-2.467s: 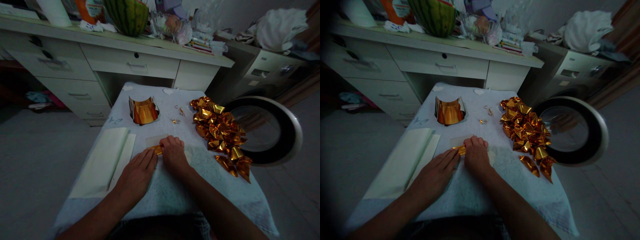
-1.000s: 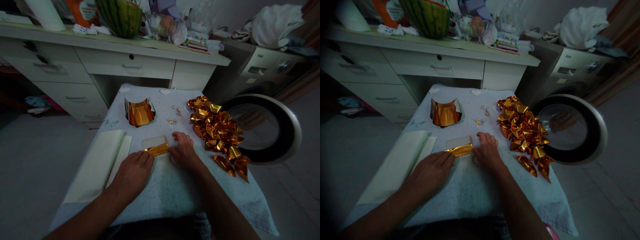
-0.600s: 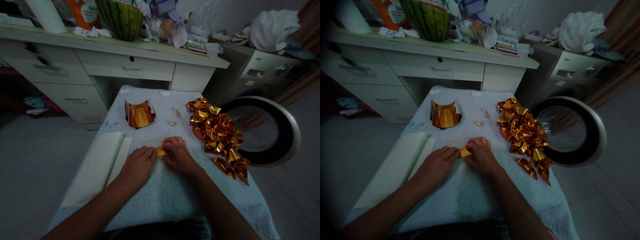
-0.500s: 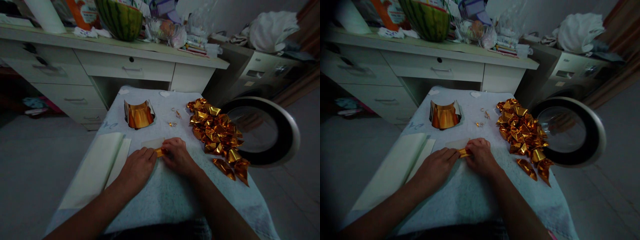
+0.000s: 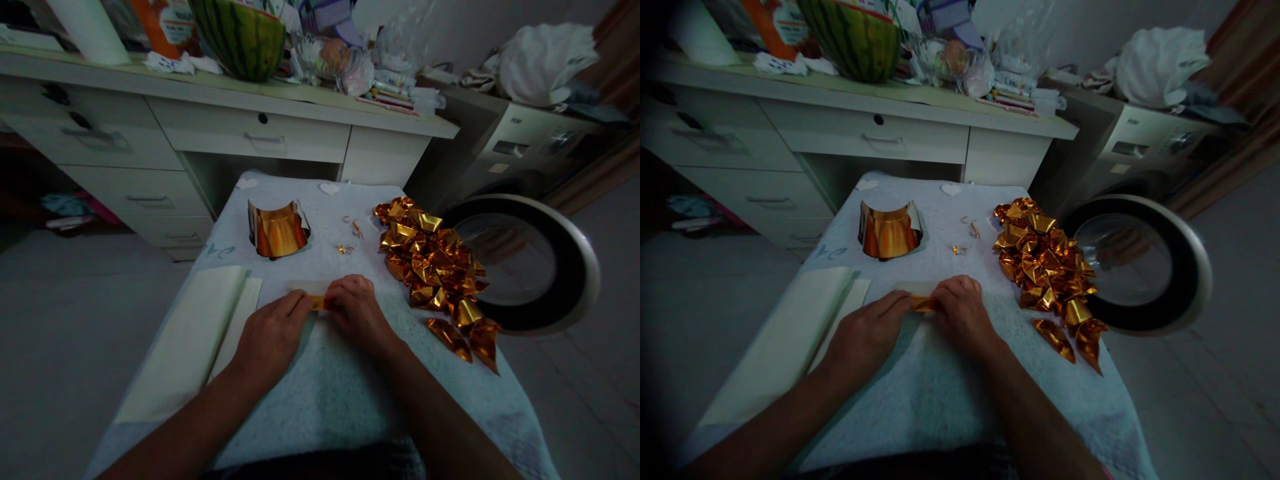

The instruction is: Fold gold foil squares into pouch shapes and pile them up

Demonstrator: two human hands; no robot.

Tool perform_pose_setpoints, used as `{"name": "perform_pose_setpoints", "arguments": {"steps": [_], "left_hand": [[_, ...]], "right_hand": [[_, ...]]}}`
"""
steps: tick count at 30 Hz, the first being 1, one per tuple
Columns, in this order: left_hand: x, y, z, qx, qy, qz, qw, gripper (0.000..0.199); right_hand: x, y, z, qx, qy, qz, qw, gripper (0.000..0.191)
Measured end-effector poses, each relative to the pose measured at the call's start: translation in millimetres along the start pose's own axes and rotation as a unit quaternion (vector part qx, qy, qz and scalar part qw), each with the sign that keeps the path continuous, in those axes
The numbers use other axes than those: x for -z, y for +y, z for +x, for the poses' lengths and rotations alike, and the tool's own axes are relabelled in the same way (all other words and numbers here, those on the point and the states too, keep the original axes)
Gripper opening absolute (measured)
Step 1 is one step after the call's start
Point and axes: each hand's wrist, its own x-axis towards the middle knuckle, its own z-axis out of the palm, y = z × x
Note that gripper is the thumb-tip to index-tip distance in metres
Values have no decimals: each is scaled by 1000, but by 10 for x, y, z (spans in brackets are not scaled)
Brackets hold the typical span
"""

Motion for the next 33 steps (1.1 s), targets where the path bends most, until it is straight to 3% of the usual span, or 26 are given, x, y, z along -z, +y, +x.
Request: {"name": "perform_pose_setpoints", "arguments": {"steps": [2,5,10,14,18,25,33], "left_hand": [[-13,2,4,8,51,-52,997,28],[21,24,34,29,69,-129,989,29],[23,14,24,35,2,-198,980,27],[-29,-26,-17,7,-57,-158,986,27],[-13,-14,-19,20,-54,-94,994,25],[-95,18,-3,-13,-71,-221,973,23],[-120,22,18,-14,-73,-219,973,11]], "right_hand": [[1,5,0,4,27,-11,1000,16],[32,-6,-18,29,66,-37,997,12],[61,-46,-105,63,36,-82,994,14],[26,-57,-177,85,-31,-69,994,15],[6,-43,-207,74,-56,-22,995,18],[17,-2,-203,43,-43,50,997,14],[23,-5,-211,26,-36,38,998,15]]}}
